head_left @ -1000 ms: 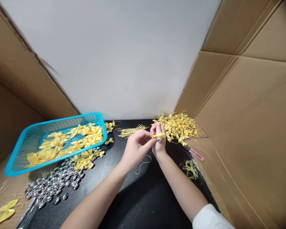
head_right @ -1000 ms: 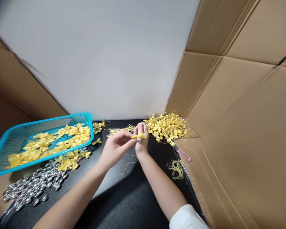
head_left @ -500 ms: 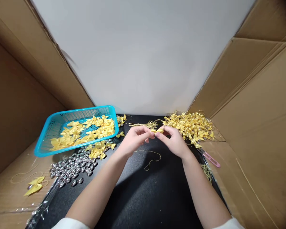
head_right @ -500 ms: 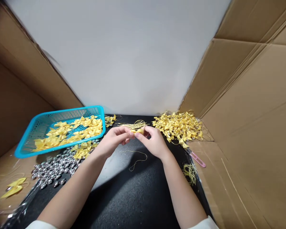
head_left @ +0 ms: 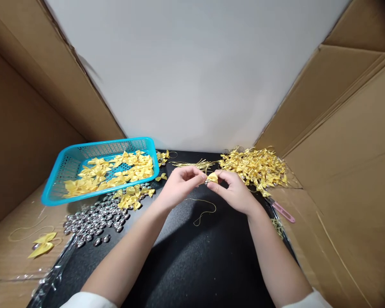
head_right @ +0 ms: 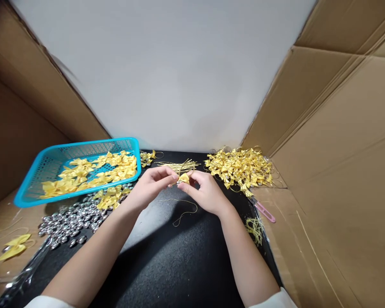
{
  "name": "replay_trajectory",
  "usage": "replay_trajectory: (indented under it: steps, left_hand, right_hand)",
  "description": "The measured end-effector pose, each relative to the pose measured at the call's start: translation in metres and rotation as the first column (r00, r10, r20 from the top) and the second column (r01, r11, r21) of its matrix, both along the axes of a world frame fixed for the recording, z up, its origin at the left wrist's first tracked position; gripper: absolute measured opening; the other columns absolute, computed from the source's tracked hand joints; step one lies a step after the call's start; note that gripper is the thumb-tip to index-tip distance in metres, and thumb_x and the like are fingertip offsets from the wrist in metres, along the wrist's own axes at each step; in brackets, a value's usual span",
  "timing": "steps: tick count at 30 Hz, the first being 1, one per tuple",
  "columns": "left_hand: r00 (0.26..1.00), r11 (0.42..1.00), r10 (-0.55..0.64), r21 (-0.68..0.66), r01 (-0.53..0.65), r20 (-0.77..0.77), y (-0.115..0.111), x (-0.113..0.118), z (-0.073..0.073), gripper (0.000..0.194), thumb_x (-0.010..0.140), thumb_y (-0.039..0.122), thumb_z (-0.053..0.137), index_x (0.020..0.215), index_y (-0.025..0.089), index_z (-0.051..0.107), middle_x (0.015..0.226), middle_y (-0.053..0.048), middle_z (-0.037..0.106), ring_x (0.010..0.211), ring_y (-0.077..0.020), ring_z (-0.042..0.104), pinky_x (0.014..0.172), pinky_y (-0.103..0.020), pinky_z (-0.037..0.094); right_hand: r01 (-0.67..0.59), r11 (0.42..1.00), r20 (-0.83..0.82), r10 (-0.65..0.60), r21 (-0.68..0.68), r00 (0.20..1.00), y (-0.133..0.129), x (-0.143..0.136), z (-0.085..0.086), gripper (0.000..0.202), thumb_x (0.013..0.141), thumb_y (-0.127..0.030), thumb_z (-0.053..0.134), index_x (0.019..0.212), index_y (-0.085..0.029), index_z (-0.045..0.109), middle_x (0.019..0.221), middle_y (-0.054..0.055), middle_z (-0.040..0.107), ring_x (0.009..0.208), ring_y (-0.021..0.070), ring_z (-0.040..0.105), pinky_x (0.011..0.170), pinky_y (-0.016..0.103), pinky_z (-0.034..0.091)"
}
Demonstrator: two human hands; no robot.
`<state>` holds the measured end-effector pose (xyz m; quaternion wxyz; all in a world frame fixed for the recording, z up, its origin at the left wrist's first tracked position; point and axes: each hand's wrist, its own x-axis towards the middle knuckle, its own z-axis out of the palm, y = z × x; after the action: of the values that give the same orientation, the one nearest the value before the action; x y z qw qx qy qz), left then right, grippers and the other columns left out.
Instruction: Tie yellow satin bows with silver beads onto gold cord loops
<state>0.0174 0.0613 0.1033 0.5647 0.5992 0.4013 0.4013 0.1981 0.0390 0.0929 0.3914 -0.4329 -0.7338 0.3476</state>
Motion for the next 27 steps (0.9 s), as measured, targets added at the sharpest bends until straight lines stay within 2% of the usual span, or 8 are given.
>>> replay_trajectory:
  steps: [7,13,16,19,21,23,25,27]
  left_hand:
    - [0.998,1.0,-0.003,0.013,0.004,-0.064,-0.002,-0.002,0.002,0.027,0.073,0.038,0.065,0.058,0.016,0.058,0.053,0.003,0.054,0.053,-0.0091,0.045,0.056,-0.023,0.04]
    - [0.997,1.0,0.014,0.028,-0.012,-0.072,-0.005,-0.002,0.004,0.03,0.074,0.038,0.066,0.057,0.016,0.055,0.054,0.003,0.053,0.053,-0.0087,0.045,0.056,-0.022,0.038]
    - [0.992,0.997,0.032,0.068,-0.024,-0.124,-0.005,-0.001,0.002,0.03,0.076,0.039,0.066,0.06,0.015,0.057,0.056,0.002,0.053,0.054,-0.0091,0.045,0.054,-0.022,0.036]
    - [0.972,0.986,0.035,0.165,0.004,-0.231,-0.004,-0.001,-0.004,0.028,0.079,0.04,0.065,0.066,0.015,0.061,0.06,0.001,0.057,0.055,-0.01,0.046,0.053,-0.022,0.035]
    - [0.939,0.966,0.063,0.257,0.028,-0.338,-0.001,-0.001,-0.01,0.025,0.08,0.039,0.064,0.073,0.015,0.064,0.066,-0.001,0.062,0.058,-0.0115,0.049,0.056,-0.023,0.037]
    - [0.878,0.943,0.097,0.325,0.069,-0.469,0.002,-0.002,-0.015,0.021,0.079,0.037,0.065,0.077,0.017,0.066,0.073,-0.003,0.066,0.064,-0.014,0.053,0.06,-0.025,0.038]
    - [0.775,0.94,0.066,0.3,0.163,-0.628,0.005,-0.004,-0.022,0.016,0.076,0.034,0.068,0.078,0.019,0.068,0.077,-0.003,0.068,0.069,-0.0167,0.056,0.061,-0.026,0.038]
    - [0.657,0.944,-0.026,0.198,0.265,-0.753,0.008,-0.007,-0.029,0.01,0.069,0.028,0.074,0.073,0.021,0.07,0.074,-0.002,0.068,0.067,-0.0175,0.058,0.058,-0.025,0.035]
  right_hand:
    - [0.047,0.999,0.038,-0.048,0.023,0.998,-0.004,0.002,0.003,0.024,0.088,-0.035,0.061,0.071,-0.019,0.055,0.069,-0.001,0.052,0.065,0.0133,0.048,0.062,0.027,0.037]
    - [0.076,0.996,0.028,-0.078,0.05,0.997,-0.008,0.002,0.009,0.018,0.084,-0.029,0.064,0.072,-0.02,0.054,0.068,-0.002,0.052,0.065,0.0128,0.048,0.062,0.026,0.038]
    - [0.135,0.99,0.026,-0.137,0.049,0.99,-0.008,0.002,0.01,0.018,0.084,-0.032,0.064,0.073,-0.02,0.057,0.069,-0.001,0.056,0.065,0.0135,0.05,0.062,0.026,0.039]
    - [0.139,0.989,0.054,-0.142,0.053,0.988,-0.004,0.004,0.006,0.021,0.088,-0.032,0.058,0.071,-0.02,0.058,0.068,-0.001,0.059,0.065,0.0134,0.052,0.061,0.026,0.04]
    - [0.165,0.986,0.139,-0.168,0.033,0.976,0.003,0.013,0.0,0.022,0.088,-0.032,0.056,0.07,-0.02,0.06,0.067,-0.001,0.06,0.063,0.0135,0.054,0.06,0.025,0.041]
    - [0.299,0.954,0.281,-0.292,0.018,0.914,0.013,0.031,-0.01,0.022,0.086,-0.033,0.057,0.07,-0.02,0.063,0.066,-0.001,0.063,0.062,0.0139,0.056,0.059,0.024,0.041]
    - [0.449,0.893,0.343,-0.435,0.041,0.833,0.023,0.054,-0.021,0.02,0.083,-0.031,0.057,0.069,-0.02,0.064,0.064,0.0,0.063,0.06,0.0151,0.055,0.059,0.026,0.04]
    - [0.6,0.795,0.377,-0.584,0.087,0.719,0.029,0.078,-0.03,0.02,0.081,-0.03,0.057,0.067,-0.019,0.063,0.064,0.003,0.063,0.061,0.0178,0.055,0.061,0.029,0.038]
